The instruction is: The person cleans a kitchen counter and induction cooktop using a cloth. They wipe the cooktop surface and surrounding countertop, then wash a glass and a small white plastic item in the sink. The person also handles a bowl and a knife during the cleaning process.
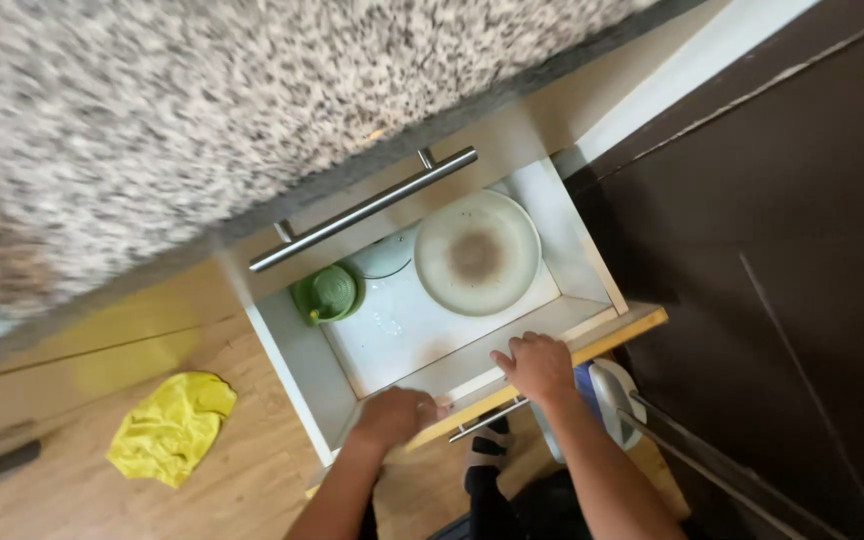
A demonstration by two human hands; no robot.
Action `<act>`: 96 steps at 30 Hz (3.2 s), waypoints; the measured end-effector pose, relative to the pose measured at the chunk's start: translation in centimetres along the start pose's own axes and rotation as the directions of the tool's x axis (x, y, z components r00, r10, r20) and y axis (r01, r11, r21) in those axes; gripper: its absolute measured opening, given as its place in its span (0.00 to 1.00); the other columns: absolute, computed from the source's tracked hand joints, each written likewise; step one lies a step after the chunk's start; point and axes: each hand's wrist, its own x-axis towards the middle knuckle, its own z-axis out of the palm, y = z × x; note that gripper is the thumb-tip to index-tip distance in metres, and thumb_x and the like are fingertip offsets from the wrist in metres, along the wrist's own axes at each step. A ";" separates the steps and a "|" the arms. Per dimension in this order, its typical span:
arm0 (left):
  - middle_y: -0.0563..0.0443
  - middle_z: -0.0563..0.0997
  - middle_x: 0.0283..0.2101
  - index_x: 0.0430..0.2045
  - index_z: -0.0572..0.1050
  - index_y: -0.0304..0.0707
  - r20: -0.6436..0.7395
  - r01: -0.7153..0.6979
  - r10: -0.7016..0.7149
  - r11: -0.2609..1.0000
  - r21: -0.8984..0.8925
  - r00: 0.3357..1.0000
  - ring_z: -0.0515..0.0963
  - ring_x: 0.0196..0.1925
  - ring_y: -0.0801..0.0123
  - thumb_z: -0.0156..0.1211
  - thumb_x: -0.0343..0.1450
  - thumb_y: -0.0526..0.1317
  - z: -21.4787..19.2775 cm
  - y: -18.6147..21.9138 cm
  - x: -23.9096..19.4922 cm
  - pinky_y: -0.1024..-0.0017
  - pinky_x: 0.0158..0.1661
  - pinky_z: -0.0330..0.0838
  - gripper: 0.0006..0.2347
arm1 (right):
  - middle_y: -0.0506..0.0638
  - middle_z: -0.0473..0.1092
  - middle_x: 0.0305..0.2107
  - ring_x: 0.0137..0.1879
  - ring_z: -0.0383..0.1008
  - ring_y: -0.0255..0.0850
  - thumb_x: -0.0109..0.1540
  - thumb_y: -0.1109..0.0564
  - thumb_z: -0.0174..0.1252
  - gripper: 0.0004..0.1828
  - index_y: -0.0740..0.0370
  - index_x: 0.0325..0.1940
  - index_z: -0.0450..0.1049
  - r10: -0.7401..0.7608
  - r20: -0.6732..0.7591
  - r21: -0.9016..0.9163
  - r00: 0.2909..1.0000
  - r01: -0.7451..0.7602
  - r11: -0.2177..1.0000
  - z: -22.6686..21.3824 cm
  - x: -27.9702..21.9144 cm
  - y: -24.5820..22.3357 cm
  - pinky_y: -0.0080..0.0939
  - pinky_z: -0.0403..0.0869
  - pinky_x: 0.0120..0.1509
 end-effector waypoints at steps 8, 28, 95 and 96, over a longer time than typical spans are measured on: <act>0.42 0.67 0.68 0.56 0.77 0.49 -0.306 0.062 0.101 0.875 0.481 0.947 0.59 0.74 0.45 0.48 0.77 0.38 4.9 2.0 14.4 0.39 0.67 0.53 0.15 | 0.52 0.75 0.36 0.45 0.81 0.54 0.65 0.26 0.39 0.30 0.49 0.46 0.72 0.179 0.240 -0.029 0.954 -0.177 0.984 1.1 0.0 -0.2 0.59 0.76 0.50; 0.34 0.84 0.39 0.32 0.84 0.30 -0.441 -0.040 0.635 0.597 0.801 0.634 0.82 0.45 0.43 0.52 0.71 0.31 14.3 -0.2 30.5 0.36 0.60 0.63 0.10 | 0.49 0.69 0.17 0.26 0.76 0.52 0.55 0.36 0.59 0.16 0.47 0.26 0.73 0.151 -0.441 0.069 0.885 -0.135 0.988 6.4 -1.7 0.9 0.54 0.73 0.35; 0.33 0.71 0.64 0.71 0.53 0.37 -0.871 -0.887 -0.174 -0.040 -0.461 0.460 0.75 0.61 0.48 0.52 0.53 0.28 -10.9 1.8 -46.3 0.59 0.60 0.68 0.43 | 0.73 0.37 0.75 0.82 0.26 0.64 0.64 0.23 0.42 0.58 0.76 0.77 0.40 -0.368 -0.573 -0.245 0.733 0.275 0.930 -41.4 -16.2 -27.8 0.64 0.30 0.79; 0.32 0.70 0.65 0.71 0.52 0.37 -0.890 -0.901 -0.141 -0.053 -0.430 0.433 0.75 0.61 0.48 0.52 0.53 0.28 -11.4 1.8 -46.5 0.59 0.60 0.68 0.43 | 0.75 0.34 0.75 0.81 0.26 0.67 0.64 0.27 0.49 0.58 0.75 0.78 0.38 -0.395 -0.542 -0.112 0.742 0.402 0.909 -42.0 -16.3 -28.5 0.59 0.36 0.80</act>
